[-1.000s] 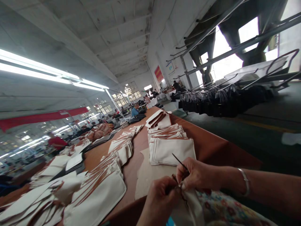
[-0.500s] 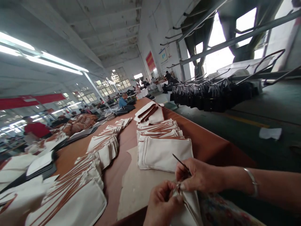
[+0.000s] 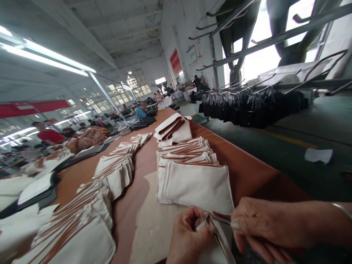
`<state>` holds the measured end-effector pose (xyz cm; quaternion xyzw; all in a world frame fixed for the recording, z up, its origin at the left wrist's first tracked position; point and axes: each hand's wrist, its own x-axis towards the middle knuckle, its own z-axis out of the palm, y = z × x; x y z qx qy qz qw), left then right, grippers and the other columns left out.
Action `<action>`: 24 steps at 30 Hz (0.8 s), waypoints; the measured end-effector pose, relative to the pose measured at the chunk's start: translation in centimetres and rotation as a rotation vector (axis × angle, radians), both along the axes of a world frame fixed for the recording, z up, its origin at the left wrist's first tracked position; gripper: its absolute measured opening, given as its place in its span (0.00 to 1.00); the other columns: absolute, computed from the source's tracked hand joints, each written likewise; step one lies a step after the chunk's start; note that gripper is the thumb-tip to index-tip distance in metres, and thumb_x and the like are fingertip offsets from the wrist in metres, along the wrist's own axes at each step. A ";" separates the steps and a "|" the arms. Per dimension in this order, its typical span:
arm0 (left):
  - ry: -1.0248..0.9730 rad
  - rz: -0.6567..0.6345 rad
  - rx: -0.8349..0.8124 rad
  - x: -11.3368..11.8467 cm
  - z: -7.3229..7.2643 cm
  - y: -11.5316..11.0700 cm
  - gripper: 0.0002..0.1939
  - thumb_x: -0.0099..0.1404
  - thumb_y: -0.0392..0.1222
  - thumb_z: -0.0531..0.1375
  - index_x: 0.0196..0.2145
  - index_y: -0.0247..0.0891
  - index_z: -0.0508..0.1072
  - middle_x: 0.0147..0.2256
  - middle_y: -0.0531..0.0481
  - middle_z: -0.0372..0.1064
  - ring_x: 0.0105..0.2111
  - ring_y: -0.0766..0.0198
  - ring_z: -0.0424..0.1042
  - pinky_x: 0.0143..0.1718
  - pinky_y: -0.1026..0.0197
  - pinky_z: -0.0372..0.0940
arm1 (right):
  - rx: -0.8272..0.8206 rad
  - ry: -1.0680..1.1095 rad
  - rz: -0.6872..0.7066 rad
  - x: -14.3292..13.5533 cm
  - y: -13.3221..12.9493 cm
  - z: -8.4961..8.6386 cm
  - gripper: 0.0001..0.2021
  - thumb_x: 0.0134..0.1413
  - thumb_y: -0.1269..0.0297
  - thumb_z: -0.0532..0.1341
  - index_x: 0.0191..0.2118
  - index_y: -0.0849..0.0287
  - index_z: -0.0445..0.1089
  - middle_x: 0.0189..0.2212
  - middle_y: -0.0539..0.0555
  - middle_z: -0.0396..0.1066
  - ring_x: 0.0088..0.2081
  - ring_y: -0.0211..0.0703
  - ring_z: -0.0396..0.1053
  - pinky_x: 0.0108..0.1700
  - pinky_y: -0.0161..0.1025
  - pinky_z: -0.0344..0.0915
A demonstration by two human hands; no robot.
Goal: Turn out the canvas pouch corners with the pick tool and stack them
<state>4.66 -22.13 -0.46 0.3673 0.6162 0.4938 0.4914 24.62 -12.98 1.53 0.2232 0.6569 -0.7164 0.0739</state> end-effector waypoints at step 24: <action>0.187 0.051 -0.067 2.2 -1.8 -0.6 0.07 0.47 0.39 0.62 0.24 0.40 0.66 0.19 0.57 0.63 0.20 0.69 0.56 0.21 0.67 0.52 | 0.850 0.244 0.104 1.6 -2.2 -2.8 0.07 0.52 0.69 0.58 0.35 0.63 0.73 0.32 0.61 0.74 0.34 0.49 0.67 0.38 0.44 0.63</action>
